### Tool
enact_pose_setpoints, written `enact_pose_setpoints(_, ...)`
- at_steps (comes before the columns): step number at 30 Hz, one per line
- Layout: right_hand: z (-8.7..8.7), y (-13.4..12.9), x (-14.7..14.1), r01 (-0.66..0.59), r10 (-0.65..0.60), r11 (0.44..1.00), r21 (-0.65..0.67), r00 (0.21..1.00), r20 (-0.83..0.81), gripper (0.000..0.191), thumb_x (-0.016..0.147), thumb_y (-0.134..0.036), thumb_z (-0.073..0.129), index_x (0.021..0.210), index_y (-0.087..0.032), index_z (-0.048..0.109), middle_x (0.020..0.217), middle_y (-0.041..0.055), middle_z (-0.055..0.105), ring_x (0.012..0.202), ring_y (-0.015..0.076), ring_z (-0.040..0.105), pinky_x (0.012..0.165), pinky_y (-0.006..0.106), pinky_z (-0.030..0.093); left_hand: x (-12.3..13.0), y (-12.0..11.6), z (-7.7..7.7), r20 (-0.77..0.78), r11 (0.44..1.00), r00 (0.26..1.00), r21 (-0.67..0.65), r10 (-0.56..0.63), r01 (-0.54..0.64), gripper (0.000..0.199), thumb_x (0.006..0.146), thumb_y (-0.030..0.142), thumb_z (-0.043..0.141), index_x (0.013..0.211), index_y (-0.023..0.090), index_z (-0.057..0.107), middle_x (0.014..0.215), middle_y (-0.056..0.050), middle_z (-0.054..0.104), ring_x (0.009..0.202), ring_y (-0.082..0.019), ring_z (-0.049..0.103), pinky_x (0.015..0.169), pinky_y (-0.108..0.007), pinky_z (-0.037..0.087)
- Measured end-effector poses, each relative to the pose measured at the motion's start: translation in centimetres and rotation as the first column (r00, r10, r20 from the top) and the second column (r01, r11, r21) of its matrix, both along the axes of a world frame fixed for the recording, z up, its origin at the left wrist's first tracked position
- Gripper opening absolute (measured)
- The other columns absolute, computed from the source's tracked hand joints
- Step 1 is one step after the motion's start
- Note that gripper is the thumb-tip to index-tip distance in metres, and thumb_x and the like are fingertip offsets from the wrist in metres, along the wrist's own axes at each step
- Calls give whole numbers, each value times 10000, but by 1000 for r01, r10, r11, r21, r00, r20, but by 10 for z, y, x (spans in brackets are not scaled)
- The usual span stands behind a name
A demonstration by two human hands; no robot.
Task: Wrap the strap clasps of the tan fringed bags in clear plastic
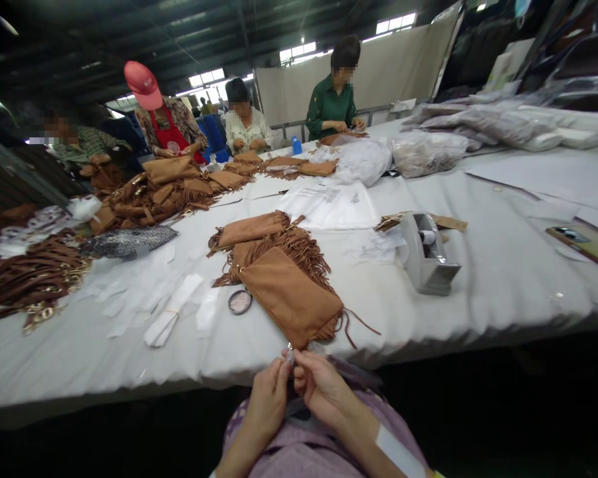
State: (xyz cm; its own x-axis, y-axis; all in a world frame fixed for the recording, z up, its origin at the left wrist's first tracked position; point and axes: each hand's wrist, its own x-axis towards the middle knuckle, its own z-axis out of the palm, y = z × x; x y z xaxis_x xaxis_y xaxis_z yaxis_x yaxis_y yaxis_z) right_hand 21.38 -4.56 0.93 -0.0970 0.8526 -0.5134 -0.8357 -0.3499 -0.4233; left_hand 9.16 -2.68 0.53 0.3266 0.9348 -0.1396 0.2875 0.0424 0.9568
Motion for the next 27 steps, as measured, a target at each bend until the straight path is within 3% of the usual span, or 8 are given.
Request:
enact_pose_setpoints(3,2,9,5,-64,54,998,-27,961,-273,56,839,-136,612,793,-112,591,483,-87,458,345,-15,367,340,57,313,1,3,-2,282,919,959,-376,-7,117,414,797,569,530,651,183,496,487,66,384,416,-60,283,441,-212,231)
enact_pose_setpoints(6,10,15,11,-127,127,992,22,923,-364,102,901,-171,526,869,-100,592,512,-82,493,300,-43,288,308,32,230,-1,10,-5,584,650,807,-647,85,399,406,746,561,611,699,205,421,436,144,175,362,-26,44,361,-178,64)
enact_pose_setpoints(10,25,10,10,-221,220,975,36,975,28,212,847,-326,598,874,-117,626,629,-25,606,353,-20,399,331,73,268,-6,19,-10,741,497,651,-633,166,594,412,714,487,689,698,200,393,439,155,161,357,-9,0,341,-156,11)
enact_pose_setpoints(12,28,2,14,-344,311,939,-11,834,456,298,803,-422,615,760,-128,636,554,-21,591,361,36,463,329,129,284,-9,20,-14,722,533,676,-633,145,561,423,716,530,670,703,200,406,425,154,172,343,-9,18,338,-158,20)
enact_pose_setpoints(14,27,-2,26,-368,259,927,-76,477,840,350,798,-477,574,679,-155,641,498,-9,581,376,96,504,360,190,327,-11,19,-19,641,621,764,-627,69,470,446,717,601,624,712,193,445,409,147,209,323,-12,71,340,-167,65)
enact_pose_setpoints(18,15,19,73,-96,-130,989,112,-207,970,320,836,-443,467,837,-196,671,833,83,698,719,207,634,699,314,481,-13,18,-26,263,863,959,-453,-109,223,613,732,749,424,662,151,539,416,60,419,311,-41,296,365,-209,180)
enact_pose_setpoints(21,6,53,96,-79,-146,989,125,-400,905,345,829,-402,446,980,-150,629,987,136,669,919,264,614,855,376,453,-5,19,-31,66,941,989,-305,-131,145,654,716,773,398,705,141,566,535,-2,556,361,-77,435,392,-222,241)
enact_pose_setpoints(27,11,90,91,-99,58,986,-136,-562,825,499,847,-518,435,1134,-129,559,1044,163,623,923,284,623,800,383,460,14,26,-46,191,938,960,-241,-206,250,669,692,751,467,979,156,568,538,23,553,360,-60,360,404,-217,254)
